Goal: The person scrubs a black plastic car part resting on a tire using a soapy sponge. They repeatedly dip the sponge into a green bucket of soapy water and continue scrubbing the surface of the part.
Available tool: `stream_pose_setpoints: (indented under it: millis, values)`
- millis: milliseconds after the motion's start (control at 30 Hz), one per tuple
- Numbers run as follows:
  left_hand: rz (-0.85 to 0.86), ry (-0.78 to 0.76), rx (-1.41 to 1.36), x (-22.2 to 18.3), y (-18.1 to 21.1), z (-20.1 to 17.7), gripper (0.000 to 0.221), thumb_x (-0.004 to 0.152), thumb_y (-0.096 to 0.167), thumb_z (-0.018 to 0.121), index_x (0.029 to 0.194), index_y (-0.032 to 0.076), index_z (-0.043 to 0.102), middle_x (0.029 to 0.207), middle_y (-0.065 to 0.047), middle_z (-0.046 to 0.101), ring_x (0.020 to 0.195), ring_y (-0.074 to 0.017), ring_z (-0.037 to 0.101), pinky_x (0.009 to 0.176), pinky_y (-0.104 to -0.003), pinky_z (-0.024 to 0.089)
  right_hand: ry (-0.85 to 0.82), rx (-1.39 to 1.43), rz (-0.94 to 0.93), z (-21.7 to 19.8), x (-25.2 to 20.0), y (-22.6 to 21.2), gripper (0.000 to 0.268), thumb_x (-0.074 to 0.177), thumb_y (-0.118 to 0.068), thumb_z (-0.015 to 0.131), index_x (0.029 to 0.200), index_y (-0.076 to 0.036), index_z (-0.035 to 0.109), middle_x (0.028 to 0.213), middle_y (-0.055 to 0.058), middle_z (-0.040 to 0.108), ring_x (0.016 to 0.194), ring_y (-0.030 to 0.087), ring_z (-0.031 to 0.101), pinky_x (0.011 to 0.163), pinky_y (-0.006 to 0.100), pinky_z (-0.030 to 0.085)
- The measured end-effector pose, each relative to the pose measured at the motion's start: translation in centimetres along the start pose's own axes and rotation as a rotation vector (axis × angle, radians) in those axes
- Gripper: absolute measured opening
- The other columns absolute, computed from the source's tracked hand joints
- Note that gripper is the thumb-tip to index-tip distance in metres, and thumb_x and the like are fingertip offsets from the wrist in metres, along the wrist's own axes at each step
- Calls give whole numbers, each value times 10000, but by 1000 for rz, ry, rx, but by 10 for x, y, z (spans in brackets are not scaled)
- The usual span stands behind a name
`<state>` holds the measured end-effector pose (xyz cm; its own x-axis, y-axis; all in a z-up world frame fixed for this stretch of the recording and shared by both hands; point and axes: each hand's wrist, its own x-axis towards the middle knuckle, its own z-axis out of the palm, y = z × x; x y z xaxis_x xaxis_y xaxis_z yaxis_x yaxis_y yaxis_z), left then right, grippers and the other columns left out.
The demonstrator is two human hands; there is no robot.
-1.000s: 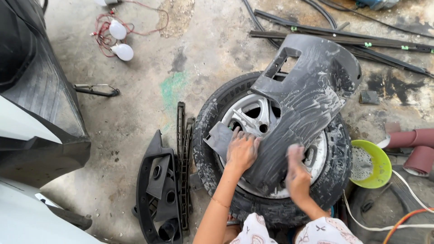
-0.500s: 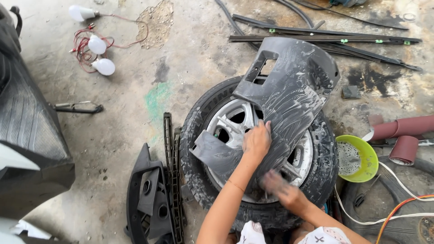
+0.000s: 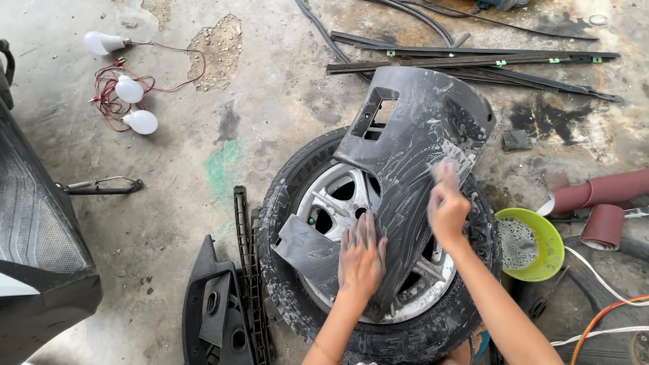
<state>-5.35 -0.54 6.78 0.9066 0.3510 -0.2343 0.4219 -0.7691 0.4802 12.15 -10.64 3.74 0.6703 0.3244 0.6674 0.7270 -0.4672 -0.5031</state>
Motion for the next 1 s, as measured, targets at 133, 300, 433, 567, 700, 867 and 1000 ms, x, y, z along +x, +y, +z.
stream_pose_setpoints:
  millis: [133, 300, 433, 567, 700, 867, 1000]
  values:
    - [196, 469, 636, -31, -42, 55, 690, 1095, 463, 127, 1623, 23, 63, 1728, -180, -5, 1604, -300, 11, 1312, -430, 14, -353, 160, -298, -30, -47, -37, 359, 1007, 6, 443, 1359, 81, 432, 1367, 247, 524, 1160, 286, 650, 844, 188, 628]
    - [259, 427, 661, -71, -57, 57, 671, 1097, 432, 100, 1636, 42, 12, 1736, -110, -10, 1607, -220, -13, 1317, -365, -7, -365, 252, -324, -13, -8, -22, 298, 992, 60, 444, 1277, 128, 496, 1342, 375, 471, 1206, 411, 573, 938, 250, 589]
    - [294, 411, 666, -88, -74, 58, 686, 1079, 432, 188, 1642, 70, 43, 1746, -84, 6, 1611, -186, 10, 1324, -346, 26, -292, 185, 251, -4, 0, -60, 266, 850, 169, 465, 958, 65, 684, 1450, 213, 458, 1392, 393, 359, 994, 324, 588]
    - [491, 537, 205, -94, -101, 64, 467, 1085, 214, 492, 1523, 53, 488, 1594, -95, 475, 1487, -230, 444, 1219, -365, 340, -518, 304, -245, -18, -46, -82, 328, 954, 0, 413, 1254, 22, 545, 1074, 155, 599, 838, 200, 476, 709, 284, 396]
    - [644, 648, 15, -93, -106, 46, 331, 1028, 122, 605, 1328, 3, 679, 1397, -147, 662, 1311, -284, 639, 1124, -399, 479, -422, 196, -226, -8, 4, -54, 316, 1051, -93, 332, 1232, 28, 561, 654, 45, 607, 361, 39, 411, 279, 126, 376]
    - [666, 651, 7, -93, -99, 31, 332, 1050, 122, 515, 1308, -16, 673, 1382, -152, 667, 1294, -300, 645, 1088, -402, 485, -424, 169, -17, -17, 3, -101, 270, 920, 106, 415, 1081, 38, 621, 1293, 277, 548, 824, 230, 536, 434, 120, 579]
    - [283, 507, 545, -77, -75, 57, 620, 1062, 314, 336, 1606, 42, 220, 1708, -128, 194, 1605, -231, 153, 1339, -361, 89, -665, 451, -358, -25, -47, -73, 395, 871, 93, 543, 1234, -50, 606, 1327, 116, 594, 1273, 296, 528, 1147, 419, 385]
